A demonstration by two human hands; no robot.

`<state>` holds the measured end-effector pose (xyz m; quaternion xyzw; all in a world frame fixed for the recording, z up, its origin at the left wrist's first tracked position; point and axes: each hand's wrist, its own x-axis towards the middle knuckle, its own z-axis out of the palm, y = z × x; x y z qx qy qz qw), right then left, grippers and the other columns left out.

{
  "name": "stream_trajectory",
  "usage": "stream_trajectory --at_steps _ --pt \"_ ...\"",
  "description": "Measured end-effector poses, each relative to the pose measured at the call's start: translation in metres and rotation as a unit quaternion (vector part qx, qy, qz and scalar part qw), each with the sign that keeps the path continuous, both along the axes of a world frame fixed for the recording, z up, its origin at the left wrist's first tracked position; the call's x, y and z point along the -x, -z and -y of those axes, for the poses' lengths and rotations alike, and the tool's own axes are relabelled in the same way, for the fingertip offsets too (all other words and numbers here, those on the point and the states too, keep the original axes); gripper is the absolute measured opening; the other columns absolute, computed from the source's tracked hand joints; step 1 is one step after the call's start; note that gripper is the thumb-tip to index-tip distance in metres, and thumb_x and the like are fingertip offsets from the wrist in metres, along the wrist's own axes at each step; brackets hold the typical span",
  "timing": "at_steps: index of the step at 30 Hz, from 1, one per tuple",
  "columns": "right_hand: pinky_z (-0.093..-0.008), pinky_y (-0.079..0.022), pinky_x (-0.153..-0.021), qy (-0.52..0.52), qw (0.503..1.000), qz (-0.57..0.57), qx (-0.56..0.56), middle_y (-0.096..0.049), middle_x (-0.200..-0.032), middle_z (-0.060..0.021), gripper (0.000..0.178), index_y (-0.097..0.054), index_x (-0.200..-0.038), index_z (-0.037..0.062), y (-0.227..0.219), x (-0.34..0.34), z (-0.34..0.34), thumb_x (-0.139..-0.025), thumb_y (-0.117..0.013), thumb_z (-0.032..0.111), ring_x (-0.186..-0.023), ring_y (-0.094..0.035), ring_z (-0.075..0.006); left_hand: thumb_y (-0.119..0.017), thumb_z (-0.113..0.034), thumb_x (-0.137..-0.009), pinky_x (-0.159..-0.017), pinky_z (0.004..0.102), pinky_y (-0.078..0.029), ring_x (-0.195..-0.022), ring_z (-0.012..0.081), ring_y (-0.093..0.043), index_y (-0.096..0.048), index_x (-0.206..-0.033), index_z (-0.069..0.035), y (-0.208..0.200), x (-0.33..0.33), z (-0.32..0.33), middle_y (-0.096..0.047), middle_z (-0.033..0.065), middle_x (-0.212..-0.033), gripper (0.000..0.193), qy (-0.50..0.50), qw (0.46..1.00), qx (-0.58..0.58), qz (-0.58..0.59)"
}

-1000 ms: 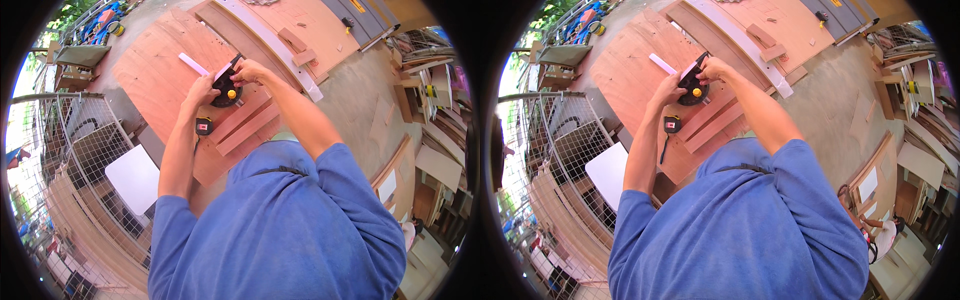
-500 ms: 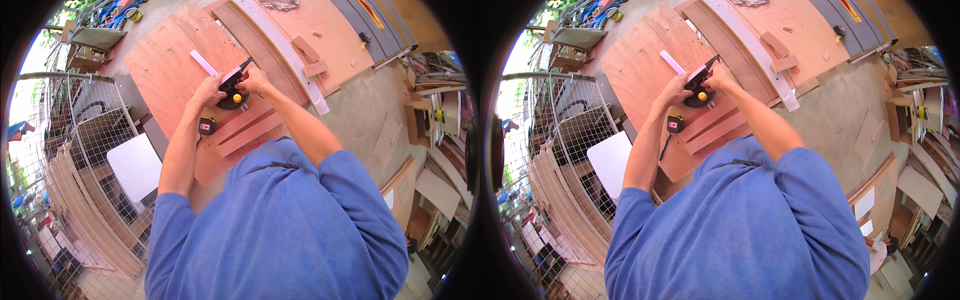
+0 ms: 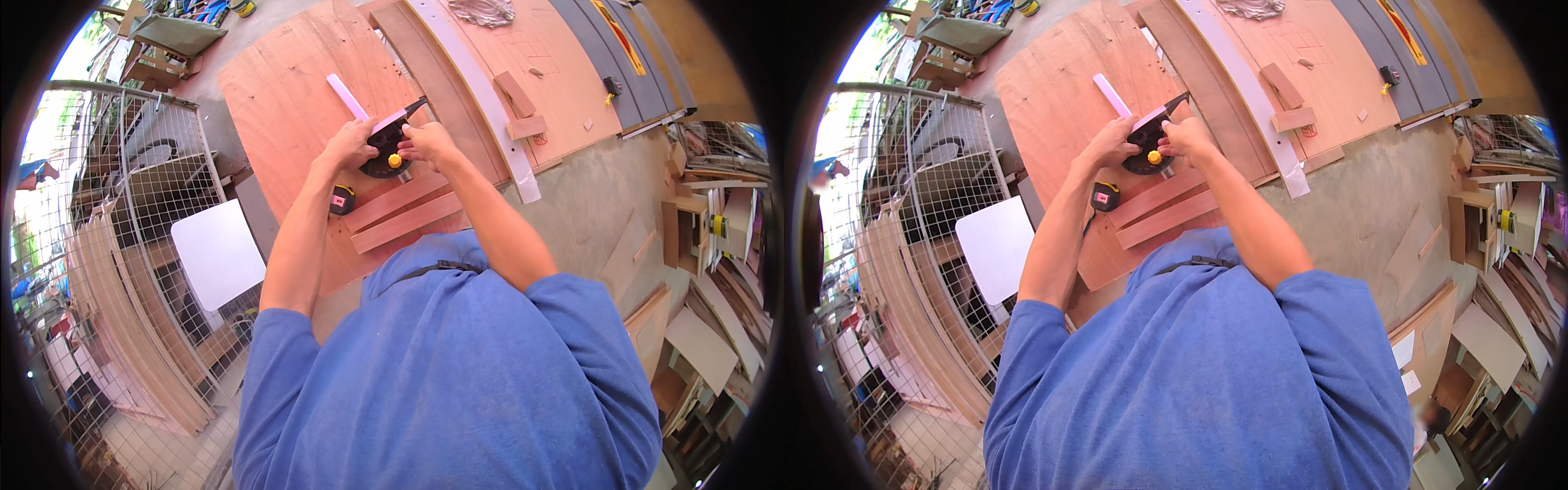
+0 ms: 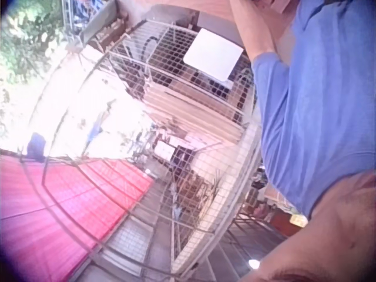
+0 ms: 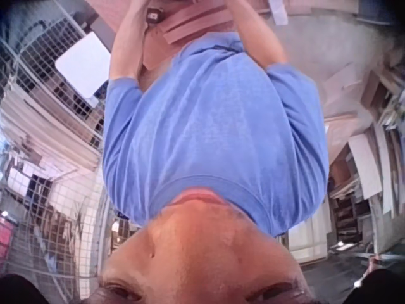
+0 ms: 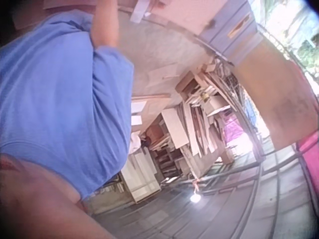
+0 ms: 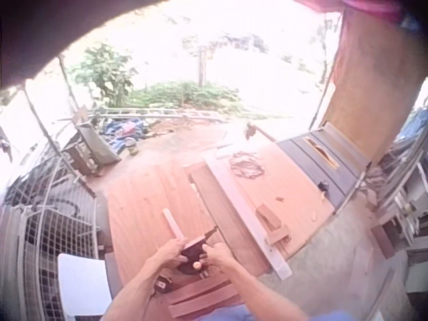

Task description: The person marks a small wooden piece with a pencil, then uses a combination square to measure and mark a larger wooden board. They adjust the square multiple times to ensure accurate measurements.

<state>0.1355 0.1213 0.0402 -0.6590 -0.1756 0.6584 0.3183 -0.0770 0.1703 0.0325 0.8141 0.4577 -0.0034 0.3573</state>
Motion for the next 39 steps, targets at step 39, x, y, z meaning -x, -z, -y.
stream_trajectory --at_steps 39 --pt "-0.0407 -0.061 -0.079 -0.138 0.933 0.258 -0.212 -0.081 -0.095 -0.0162 0.037 -0.075 -0.107 0.0009 0.020 -0.003 0.020 -0.085 -0.087 0.029 -0.090 -0.080 -0.0255 -0.077 -0.021 -0.089 -0.083 0.0480 -0.059 -0.085 0.0421 -0.076 -0.077 -0.091 0.005 -0.002 -0.037 0.113 -0.076 0.0256 -0.085 0.026 -0.462 0.872 -0.161 0.021"
